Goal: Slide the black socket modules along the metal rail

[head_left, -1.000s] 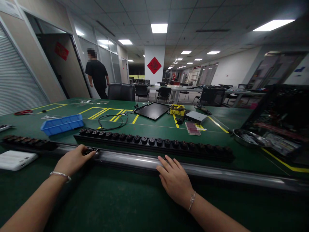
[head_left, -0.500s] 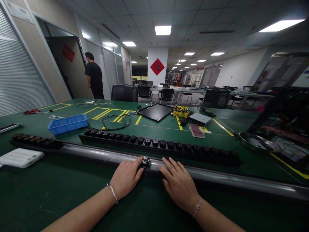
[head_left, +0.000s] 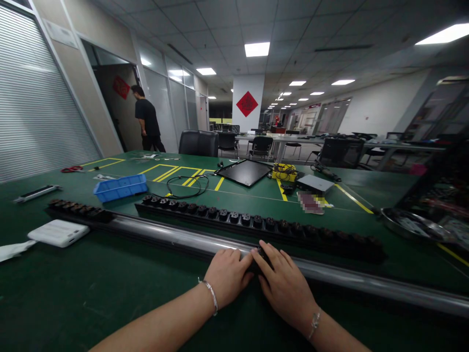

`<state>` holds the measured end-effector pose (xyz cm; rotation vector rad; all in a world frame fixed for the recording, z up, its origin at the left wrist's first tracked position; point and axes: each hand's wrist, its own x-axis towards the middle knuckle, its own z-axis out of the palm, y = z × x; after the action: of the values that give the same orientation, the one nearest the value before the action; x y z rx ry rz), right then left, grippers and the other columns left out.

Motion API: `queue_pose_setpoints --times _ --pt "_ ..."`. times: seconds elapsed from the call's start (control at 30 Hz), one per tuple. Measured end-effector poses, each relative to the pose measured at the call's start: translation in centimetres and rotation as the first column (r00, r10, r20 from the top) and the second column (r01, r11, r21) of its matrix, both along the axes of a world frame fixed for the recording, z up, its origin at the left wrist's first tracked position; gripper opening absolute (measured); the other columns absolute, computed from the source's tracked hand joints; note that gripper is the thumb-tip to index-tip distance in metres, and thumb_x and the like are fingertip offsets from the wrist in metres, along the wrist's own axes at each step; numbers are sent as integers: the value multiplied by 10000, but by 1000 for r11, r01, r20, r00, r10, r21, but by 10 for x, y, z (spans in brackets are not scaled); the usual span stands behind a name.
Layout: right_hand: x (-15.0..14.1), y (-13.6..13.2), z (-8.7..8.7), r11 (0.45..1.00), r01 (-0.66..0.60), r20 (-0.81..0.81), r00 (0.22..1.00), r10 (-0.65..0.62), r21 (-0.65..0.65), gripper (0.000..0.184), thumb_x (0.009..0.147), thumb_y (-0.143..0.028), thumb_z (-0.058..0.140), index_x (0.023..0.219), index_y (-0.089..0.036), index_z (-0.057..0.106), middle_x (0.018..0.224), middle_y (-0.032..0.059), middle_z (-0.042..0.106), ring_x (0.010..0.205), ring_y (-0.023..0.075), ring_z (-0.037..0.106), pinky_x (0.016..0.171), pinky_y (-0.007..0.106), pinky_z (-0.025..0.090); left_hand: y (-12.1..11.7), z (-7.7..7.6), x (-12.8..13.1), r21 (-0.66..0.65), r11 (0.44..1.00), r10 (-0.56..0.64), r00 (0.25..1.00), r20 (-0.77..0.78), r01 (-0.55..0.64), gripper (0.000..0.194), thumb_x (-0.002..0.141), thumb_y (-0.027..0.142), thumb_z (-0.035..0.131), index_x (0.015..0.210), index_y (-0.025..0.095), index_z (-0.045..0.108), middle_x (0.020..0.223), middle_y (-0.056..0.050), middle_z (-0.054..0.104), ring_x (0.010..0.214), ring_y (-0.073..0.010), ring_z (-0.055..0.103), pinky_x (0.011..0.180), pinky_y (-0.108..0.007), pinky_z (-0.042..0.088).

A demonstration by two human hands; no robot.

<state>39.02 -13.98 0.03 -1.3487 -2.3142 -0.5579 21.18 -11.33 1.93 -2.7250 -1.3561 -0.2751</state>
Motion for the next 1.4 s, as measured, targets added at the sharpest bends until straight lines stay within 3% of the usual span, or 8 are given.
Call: queue_pose_setpoints --times 0.13,0.23,0.3,0.67,1.03,1.33,1.4 --pt "1 0 0 1000 -12 -23 1000 12 7 472 817 -163 394 1277 -224 481 1382 55 332 1208 220 369 984 390 346 -1 -3 -1 37 999 -23 998 55 21 401 820 355 517 1206 259 461 1040 -59 574 970 -237 514 826 -398 414" --pt "0 -1 1 1000 -20 -50 999 20 -8 476 812 -161 400 1278 -221 480 1374 60 343 1206 221 372 989 389 348 -1 -8 -1 120 992 -62 992 108 49 481 828 390 496 1277 248 399 1335 -79 420 1235 -270 340 1008 -470 283" --pt "-1 -2 3 999 -24 -62 998 22 -26 482 808 -158 405 1281 -218 477 1369 67 348 1208 222 372 993 393 348 -1 -13 -2 138 989 -76 992 104 61 526 838 418 466 1317 229 356 1420 -82 328 1310 -274 236 1056 -499 204" --pt "1 -1 13 999 -38 -93 995 41 30 298 852 -208 416 1076 -177 610 1236 107 480 1121 214 456 982 369 364 4 -10 -6 93 992 -99 989 106 89 484 846 404 460 1308 285 374 1409 -54 362 1294 -253 290 1070 -499 198" --pt "12 -2 24 996 92 -8 996 -92 -10 251 878 -161 381 779 -163 612 1041 116 546 953 216 504 822 333 426 5 -7 -7 102 990 -110 988 109 99 454 843 388 479 1285 316 407 1395 -50 378 1273 -262 314 1052 -533 199" --pt "41 -2 30 973 213 44 977 -210 -90 265 825 -86 390 931 -190 609 882 65 524 734 174 487 650 298 422 16 -2 -17 46 988 -152 984 93 149 558 817 420 510 1336 317 330 1371 -42 422 1248 -248 356 1034 -558 205" --pt "53 -3 31 961 243 70 969 -236 -131 265 800 -66 398 874 -185 622 868 63 517 715 168 487 630 292 414 17 -2 -18 40 988 -154 983 101 151 570 817 427 508 1343 316 320 1372 -42 421 1250 -249 353 1035 -556 208"
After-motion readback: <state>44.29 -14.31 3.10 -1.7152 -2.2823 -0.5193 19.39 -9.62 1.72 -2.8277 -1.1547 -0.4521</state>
